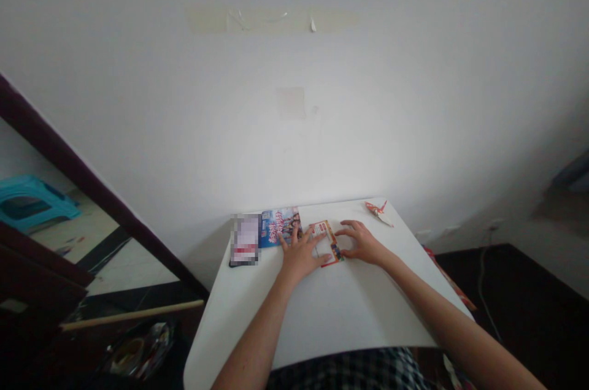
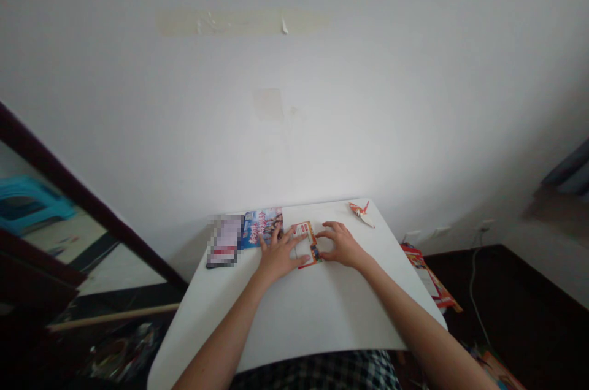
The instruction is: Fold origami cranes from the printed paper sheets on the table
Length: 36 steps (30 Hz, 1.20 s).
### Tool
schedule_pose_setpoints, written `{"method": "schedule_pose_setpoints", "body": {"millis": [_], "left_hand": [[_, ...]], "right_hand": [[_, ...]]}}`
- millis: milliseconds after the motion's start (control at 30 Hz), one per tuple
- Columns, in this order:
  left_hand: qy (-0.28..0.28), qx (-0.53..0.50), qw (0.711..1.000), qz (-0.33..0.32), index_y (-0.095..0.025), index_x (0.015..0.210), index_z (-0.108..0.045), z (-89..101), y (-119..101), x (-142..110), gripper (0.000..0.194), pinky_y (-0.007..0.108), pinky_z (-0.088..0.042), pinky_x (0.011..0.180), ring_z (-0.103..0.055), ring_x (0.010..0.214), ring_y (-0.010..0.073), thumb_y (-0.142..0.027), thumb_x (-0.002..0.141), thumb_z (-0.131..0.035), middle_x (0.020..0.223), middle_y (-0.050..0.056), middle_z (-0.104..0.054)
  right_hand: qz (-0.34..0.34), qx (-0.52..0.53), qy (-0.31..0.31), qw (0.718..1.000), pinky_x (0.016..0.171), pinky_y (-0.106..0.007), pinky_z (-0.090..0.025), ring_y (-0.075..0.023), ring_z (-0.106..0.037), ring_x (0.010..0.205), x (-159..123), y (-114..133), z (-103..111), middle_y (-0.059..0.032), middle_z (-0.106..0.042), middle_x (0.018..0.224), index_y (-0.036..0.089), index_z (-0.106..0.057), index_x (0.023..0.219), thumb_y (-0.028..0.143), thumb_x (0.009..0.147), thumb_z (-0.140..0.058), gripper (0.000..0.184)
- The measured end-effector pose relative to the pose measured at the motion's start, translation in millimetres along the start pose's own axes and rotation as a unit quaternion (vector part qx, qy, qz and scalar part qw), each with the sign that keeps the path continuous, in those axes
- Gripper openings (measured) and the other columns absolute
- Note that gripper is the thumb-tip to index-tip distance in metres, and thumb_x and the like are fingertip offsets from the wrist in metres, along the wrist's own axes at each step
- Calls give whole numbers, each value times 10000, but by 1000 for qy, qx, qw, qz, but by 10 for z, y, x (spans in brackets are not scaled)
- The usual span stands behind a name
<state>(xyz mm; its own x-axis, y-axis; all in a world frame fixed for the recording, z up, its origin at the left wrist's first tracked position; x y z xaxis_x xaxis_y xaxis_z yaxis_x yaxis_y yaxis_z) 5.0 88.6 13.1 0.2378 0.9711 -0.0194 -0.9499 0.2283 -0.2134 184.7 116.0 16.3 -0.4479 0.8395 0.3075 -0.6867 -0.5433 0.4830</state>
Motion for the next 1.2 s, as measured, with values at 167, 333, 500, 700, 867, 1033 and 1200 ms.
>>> {"method": "schedule_pose_setpoints", "body": {"millis": [167, 333, 500, 700, 867, 1033, 1200], "left_hand": [[-6, -13, 1000, -2, -576, 1460, -384, 7, 6, -2, 720, 843, 68, 1093, -38, 1552, 432, -816, 788, -475, 1676, -113, -216], [-12, -23, 1000, -8, -573, 1457, -393, 3, -1, 3, 718, 836, 96, 1092, -35, 1554, 424, -818, 786, -479, 1673, -112, -225], [-4, -14, 1000, -3, -574, 1467, -372, 8, -3, -9, 729, 824, 98, 1102, -21, 1557, 418, -823, 788, -469, 1677, -107, -215], [-7, -7, 1000, -4, -579, 1465, -373, 21, -8, -12, 709, 839, 58, 1100, -30, 1553, 431, -821, 802, -437, 1676, -119, -216], [-5, 2, 1000, -2, -588, 1467, -356, 16, -12, -8, 706, 831, 60, 1106, -27, 1555, 422, -815, 805, -444, 1676, -121, -213], [-7, -8, 1000, -5, -576, 1469, -366, 26, -22, -11, 710, 828, 76, 1104, -21, 1556, 422, -815, 805, -445, 1676, -107, -223], [-10, -7, 1000, -4, -590, 1454, -380, 21, -12, -5, 706, 826, 81, 1103, -33, 1557, 416, -822, 792, -465, 1668, -97, -256]], "right_hand": [[17, 5, 12, 1000, 1119, -504, -407, -303, -470, 1338, -114, 130, 55, -85, -520, 1420, 350, -700, 1201, 300, 728, -824, 492], [15, 13, 19, 1000, 1121, -508, -402, -300, -460, 1345, -198, 155, 51, -83, -506, 1430, 363, -698, 1208, 303, 754, -802, 469], [-3, 53, -10, 999, 1126, -519, -397, -302, -478, 1324, -224, 108, 88, -91, -541, 1402, 334, -720, 1179, 315, 742, -813, 446], [3, 75, -21, 997, 1150, -518, -368, -293, -466, 1317, -231, 190, 138, -77, -600, 1337, 285, -800, 863, 310, 814, -745, 78], [7, 51, -17, 999, 1133, -513, -391, -313, -432, 1340, -219, 181, 48, -67, -614, 1326, 304, -811, 821, 285, 813, -749, 65], [6, 29, -38, 999, 1114, -525, -411, -321, -437, 1330, -89, 95, 14, -68, -616, 1289, 325, -814, 836, 286, 822, -749, 77], [-16, 13, -55, 998, 1085, -524, -430, -320, -476, 1286, 96, -8, -6, -76, -624, 1249, 326, -814, 817, 279, 813, -763, 69]]}}
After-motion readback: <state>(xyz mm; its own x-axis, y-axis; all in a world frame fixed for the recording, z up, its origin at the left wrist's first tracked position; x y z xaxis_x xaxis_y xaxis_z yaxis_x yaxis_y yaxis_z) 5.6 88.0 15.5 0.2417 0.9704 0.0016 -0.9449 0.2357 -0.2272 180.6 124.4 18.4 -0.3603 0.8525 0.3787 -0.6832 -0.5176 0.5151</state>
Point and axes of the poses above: each hand's wrist, its own x-axis towards the middle knuckle, its own z-axis out of the back of the hand, y = z × x, the point moved 10 cm from there along x, towards the middle knuckle
